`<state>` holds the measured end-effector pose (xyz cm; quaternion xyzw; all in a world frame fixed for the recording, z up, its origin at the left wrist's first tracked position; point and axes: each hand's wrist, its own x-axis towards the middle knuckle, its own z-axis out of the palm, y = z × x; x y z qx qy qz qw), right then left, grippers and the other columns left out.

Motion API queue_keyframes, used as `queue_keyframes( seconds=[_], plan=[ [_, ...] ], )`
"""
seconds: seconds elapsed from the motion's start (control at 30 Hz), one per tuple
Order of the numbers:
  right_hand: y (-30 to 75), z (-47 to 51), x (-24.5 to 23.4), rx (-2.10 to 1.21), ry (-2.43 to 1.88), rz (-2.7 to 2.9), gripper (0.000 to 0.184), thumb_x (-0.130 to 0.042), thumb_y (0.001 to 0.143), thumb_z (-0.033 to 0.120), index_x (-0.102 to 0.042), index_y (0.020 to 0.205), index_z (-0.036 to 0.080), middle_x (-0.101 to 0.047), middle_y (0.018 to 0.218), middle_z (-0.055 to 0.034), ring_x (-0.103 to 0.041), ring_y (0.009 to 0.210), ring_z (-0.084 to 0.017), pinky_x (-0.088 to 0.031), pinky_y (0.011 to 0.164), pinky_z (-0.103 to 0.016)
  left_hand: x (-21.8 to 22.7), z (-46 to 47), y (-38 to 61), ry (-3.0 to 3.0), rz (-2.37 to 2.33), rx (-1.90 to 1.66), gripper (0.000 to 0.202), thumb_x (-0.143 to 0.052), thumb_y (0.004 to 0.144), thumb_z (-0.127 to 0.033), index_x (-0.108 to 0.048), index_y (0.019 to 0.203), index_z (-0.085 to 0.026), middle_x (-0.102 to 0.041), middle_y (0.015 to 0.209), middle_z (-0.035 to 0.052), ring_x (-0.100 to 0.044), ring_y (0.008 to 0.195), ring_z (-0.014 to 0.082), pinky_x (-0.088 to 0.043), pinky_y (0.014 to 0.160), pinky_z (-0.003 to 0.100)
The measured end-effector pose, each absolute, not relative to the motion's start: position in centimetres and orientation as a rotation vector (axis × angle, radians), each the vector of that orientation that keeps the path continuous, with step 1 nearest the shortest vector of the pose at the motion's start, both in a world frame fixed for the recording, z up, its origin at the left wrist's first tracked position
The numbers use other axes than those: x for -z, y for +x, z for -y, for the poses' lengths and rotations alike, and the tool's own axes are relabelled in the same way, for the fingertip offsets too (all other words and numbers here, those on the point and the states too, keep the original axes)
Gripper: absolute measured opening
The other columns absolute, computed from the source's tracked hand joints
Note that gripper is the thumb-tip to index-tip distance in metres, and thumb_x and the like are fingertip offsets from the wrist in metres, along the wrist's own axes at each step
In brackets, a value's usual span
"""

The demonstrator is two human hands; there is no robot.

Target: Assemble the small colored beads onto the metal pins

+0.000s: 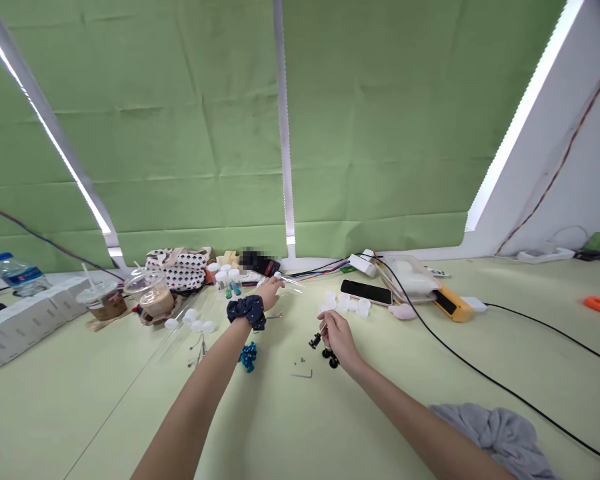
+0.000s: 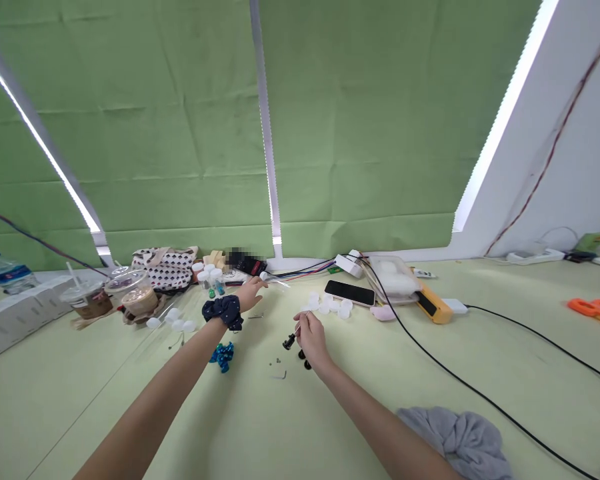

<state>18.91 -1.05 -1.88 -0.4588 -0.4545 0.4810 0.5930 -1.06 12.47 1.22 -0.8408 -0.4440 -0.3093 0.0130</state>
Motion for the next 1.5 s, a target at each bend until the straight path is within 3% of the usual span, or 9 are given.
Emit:
queue_keyframes(
  seconds=[0.23, 0.37, 0.53, 0.87, 1.3, 1.5],
  plan=[
    [19.4, 0.5, 1.4, -1.064, -1.021, 1.026, 0.033, -0.045, 0.080, 0.050, -0.051, 0.082, 0.017, -0.047, 0.058, 0.0032, -0.038, 0.037, -0.006, -0.025, 0.033, -0.018, -0.3, -12.9, -0.5, -2.653, 1.313, 0.910, 0.017, -0.067, 0.066, -0.012, -0.052, 0.071, -0.016, -0.057, 0.085, 0.0025, -0.053, 0.093, 0.0206, -0.042, 0.082, 0.033],
    [20.1, 0.7, -0.1, -0.980, -0.923, 1.009, 0.037, -0.043, 0.081, 0.053, -0.050, 0.090, 0.018, -0.051, 0.065, 0.0009, -0.040, 0.040, -0.006, -0.028, 0.035, -0.018, -1.7, -11.7, -0.2, -2.641, 1.294, 0.968, 0.017, -0.067, 0.069, -0.018, -0.050, 0.072, -0.016, -0.059, 0.080, 0.0029, -0.051, 0.098, 0.0216, -0.038, 0.088, 0.040],
    [20.9, 1.5, -2.5, -0.878, -0.829, 0.991, 0.035, -0.039, 0.085, 0.051, -0.050, 0.099, 0.021, -0.054, 0.074, -0.0014, -0.041, 0.045, -0.006, -0.033, 0.040, -0.020, -3.8, -6.5, 0.9, -2.613, 1.254, 1.051, 0.016, -0.059, 0.076, -0.026, -0.054, 0.089, -0.018, -0.060, 0.100, 0.0055, -0.041, 0.115, 0.0266, -0.027, 0.097, 0.045],
    [18.8, 3.9, -2.9, -1.107, -0.693, 1.232, 0.033, -0.041, 0.085, 0.051, -0.052, 0.096, 0.021, -0.050, 0.072, -0.0013, -0.045, 0.049, -0.008, -0.037, 0.041, -0.021, -3.1, 5.0, 2.6, -2.477, 1.428, 1.235, 0.018, -0.058, 0.077, -0.028, -0.051, 0.092, -0.023, -0.060, 0.095, 0.0041, -0.047, 0.105, 0.0238, -0.024, 0.094, 0.041],
    [16.9, 4.6, -0.2, -1.453, -0.577, 1.267, 0.039, -0.046, 0.081, 0.056, -0.058, 0.084, 0.019, -0.040, 0.062, 0.0013, -0.045, 0.056, -0.011, -0.047, 0.049, -0.027, -1.4, 6.8, 1.8, -2.434, 1.494, 1.350, 0.014, -0.058, 0.077, -0.032, -0.054, 0.086, -0.023, -0.062, 0.088, 0.0035, -0.049, 0.097, 0.0239, -0.026, 0.091, 0.041],
    [16.8, 4.9, -0.2, -1.453, -0.681, 1.325, 0.041, -0.046, 0.080, 0.056, -0.061, 0.083, 0.018, -0.049, 0.076, -0.0034, -0.045, 0.059, -0.011, -0.044, 0.048, -0.024, -1.1, 7.0, 1.9, -2.475, 1.461, 1.344, 0.014, -0.058, 0.078, -0.031, -0.054, 0.089, -0.023, -0.062, 0.089, 0.0036, -0.048, 0.099, 0.0238, -0.026, 0.091, 0.041]
  ],
)
